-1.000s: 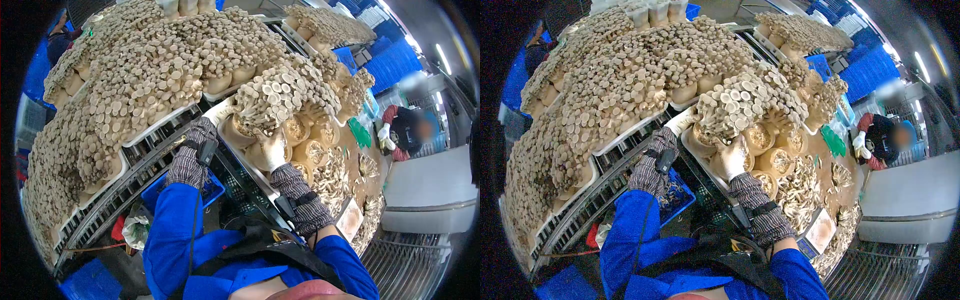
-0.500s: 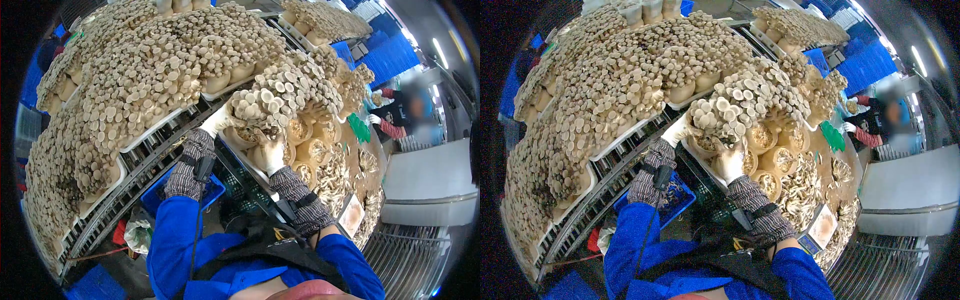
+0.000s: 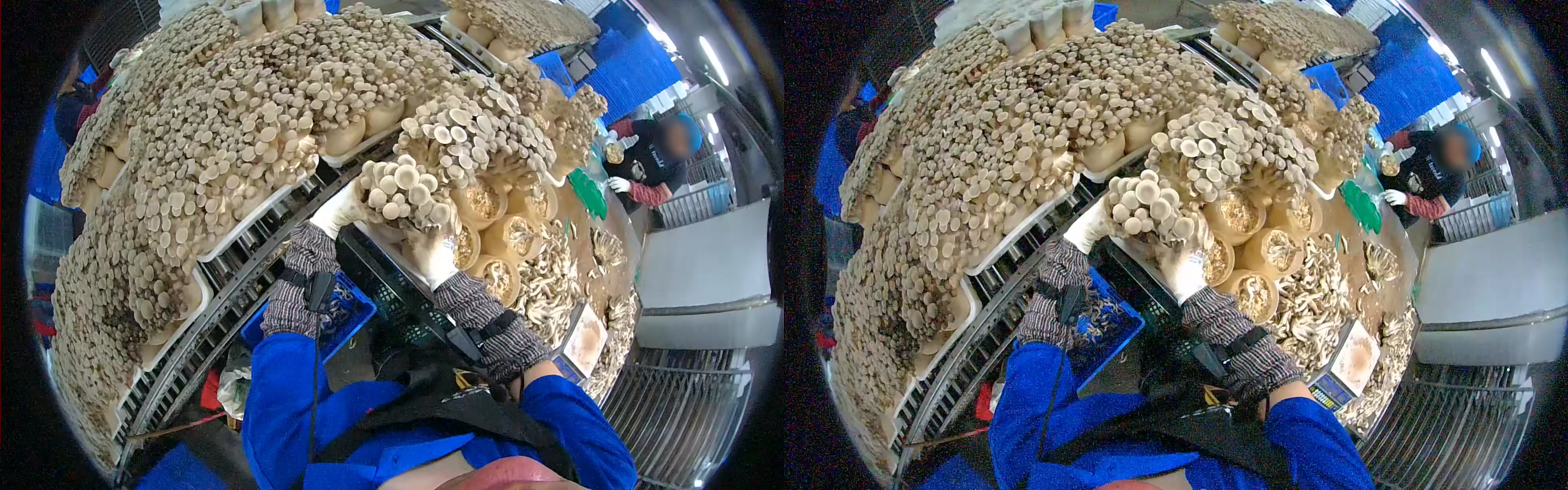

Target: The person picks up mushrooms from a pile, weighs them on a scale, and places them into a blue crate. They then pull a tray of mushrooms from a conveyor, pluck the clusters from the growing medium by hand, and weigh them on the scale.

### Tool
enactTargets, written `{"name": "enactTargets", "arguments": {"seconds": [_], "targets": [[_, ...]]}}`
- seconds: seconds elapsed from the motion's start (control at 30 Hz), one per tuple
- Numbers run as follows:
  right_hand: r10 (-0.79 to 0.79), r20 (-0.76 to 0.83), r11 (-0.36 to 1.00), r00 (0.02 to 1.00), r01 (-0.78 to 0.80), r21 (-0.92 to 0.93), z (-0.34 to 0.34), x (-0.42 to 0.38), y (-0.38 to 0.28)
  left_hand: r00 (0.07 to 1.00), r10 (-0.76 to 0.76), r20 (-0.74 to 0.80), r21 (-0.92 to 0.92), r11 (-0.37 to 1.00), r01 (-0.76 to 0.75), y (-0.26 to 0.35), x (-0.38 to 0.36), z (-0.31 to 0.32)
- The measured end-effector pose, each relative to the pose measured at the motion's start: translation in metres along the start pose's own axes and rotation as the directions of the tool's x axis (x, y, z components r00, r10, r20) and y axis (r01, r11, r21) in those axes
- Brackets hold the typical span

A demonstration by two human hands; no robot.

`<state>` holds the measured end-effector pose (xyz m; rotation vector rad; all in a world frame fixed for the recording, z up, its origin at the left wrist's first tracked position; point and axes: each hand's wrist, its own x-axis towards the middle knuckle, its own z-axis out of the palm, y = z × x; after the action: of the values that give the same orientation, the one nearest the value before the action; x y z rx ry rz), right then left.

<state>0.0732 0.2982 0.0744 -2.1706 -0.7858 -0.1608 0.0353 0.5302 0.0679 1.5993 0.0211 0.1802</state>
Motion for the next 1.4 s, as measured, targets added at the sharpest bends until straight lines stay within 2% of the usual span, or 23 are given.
{"name": "enactTargets", "arguments": {"seconds": [0.2,0.3,0.37,0.43,0.5,0.57,0.63,0.67,0.7,0.77,0.8,0.83,0.9,0.93,0.97,1.03,1.13,1.17,1.2,1.23,1.27,1.33,1.4], "targets": [[-0.066,-0.17,0.996,0.983,0.054,-0.072,-0.006,-0.003,-0.019,0.993,0.101,0.067,0.187,0.976,-0.112,0.006,0.007,0.006],[-0.261,-0.241,0.952,0.935,0.208,-0.223,-0.004,-0.013,-0.014,0.982,0.159,0.1,0.4,0.897,-0.186,0.048,-0.009,0.014],[-0.084,-0.027,0.963,0.996,0.088,0.253,-0.003,-0.014,-0.002,0.998,0.017,-0.059,-0.209,0.977,-0.029,0.064,-0.024,0.028],[-0.092,-0.006,0.975,0.996,0.091,0.204,-0.013,-0.021,-0.004,0.993,-0.007,-0.115,-0.255,0.967,-0.023,0.054,-0.03,0.038],[0.11,0.071,0.793,0.991,-0.131,0.595,-0.025,-0.022,-0.008,0.94,0.296,-0.171,0.137,0.952,-0.275,0.058,-0.029,0.052],[0.036,0.152,0.728,0.988,-0.13,0.674,-0.047,-0.021,-0.002,0.97,0.123,-0.21,0.054,0.992,-0.114,0.067,-0.037,0.075],[-0.034,0.21,0.718,0.977,-0.122,0.685,-0.093,-0.01,-0.025,0.958,0.115,-0.264,-0.422,0.879,-0.222,0.069,-0.038,0.102],[0.156,0.24,0.303,0.958,-0.278,0.912,-0.105,-0.015,-0.037,0.96,0.174,-0.219,-0.542,0.797,-0.268,0.074,-0.037,0.118],[0.2,0.21,0.311,0.957,-0.266,0.912,-0.118,-0.026,-0.031,0.971,0.167,-0.17,-0.564,0.792,-0.235,0.075,-0.036,0.132],[0.294,0.164,0.319,0.942,-0.258,0.912,-0.158,-0.055,-0.01,0.987,-0.158,0.028,-0.688,0.714,0.134,0.073,-0.036,0.172],[0.165,0.032,0.853,0.986,-0.159,0.498,-0.185,-0.06,-0.005,1.0,-0.012,-0.001,-0.447,0.894,0.01,0.087,-0.034,0.198],[0.139,-0.111,0.873,0.984,-0.069,0.483,-0.206,-0.071,-0.007,0.987,0.162,0.008,-0.165,0.974,-0.158,0.101,-0.033,0.221],[0.285,-0.279,0.882,0.917,-0.137,0.451,-0.232,-0.095,0.03,0.994,-0.034,0.1,-0.708,0.7,0.095,0.117,-0.033,0.286],[0.367,-0.22,0.79,0.904,-0.179,0.586,-0.248,-0.113,0.047,0.956,-0.225,0.189,-0.567,0.769,0.294,0.122,-0.028,0.308],[0.493,-0.193,0.791,0.849,-0.344,0.506,-0.256,-0.142,0.085,0.973,0.207,0.101,-0.012,0.978,-0.207,0.059,-0.022,0.337],[0.588,-0.092,0.684,0.804,-0.433,0.587,-0.294,-0.164,0.1,0.989,0.024,0.147,-0.437,0.899,0.043,0.083,-0.018,0.396],[0.725,-0.111,0.681,0.68,-0.683,0.264,-0.343,-0.196,0.136,0.913,-0.181,0.365,-0.26,0.922,0.287,0.093,-0.012,0.457],[0.751,-0.114,0.655,0.65,-0.713,0.251,-0.355,-0.202,0.148,0.93,-0.025,0.366,-0.215,0.97,0.111,0.044,-0.003,0.476],[0.779,0.017,0.602,0.626,-0.756,0.257,-0.38,-0.198,0.151,0.928,-0.091,0.362,-0.302,0.93,0.209,0.02,-0.003,0.497],[0.706,0.004,0.653,0.708,-0.652,0.386,-0.375,-0.214,0.189,0.92,-0.157,0.36,-0.386,0.872,0.3,0.011,-0.002,0.514],[0.656,0.041,0.714,0.754,-0.637,0.292,-0.371,-0.234,0.239,0.854,-0.177,0.489,-0.192,0.933,0.303,0.02,0.006,0.52],[0.598,0.134,0.797,0.79,-0.604,0.006,-0.382,-0.246,0.282,0.776,-0.352,0.523,-0.151,0.858,0.491,-0.025,0.019,0.545],[0.735,0.222,0.628,0.641,-0.767,0.134,-0.385,-0.255,0.316,0.756,-0.43,0.494,-0.085,0.842,0.534,-0.001,0.02,0.558]]}}
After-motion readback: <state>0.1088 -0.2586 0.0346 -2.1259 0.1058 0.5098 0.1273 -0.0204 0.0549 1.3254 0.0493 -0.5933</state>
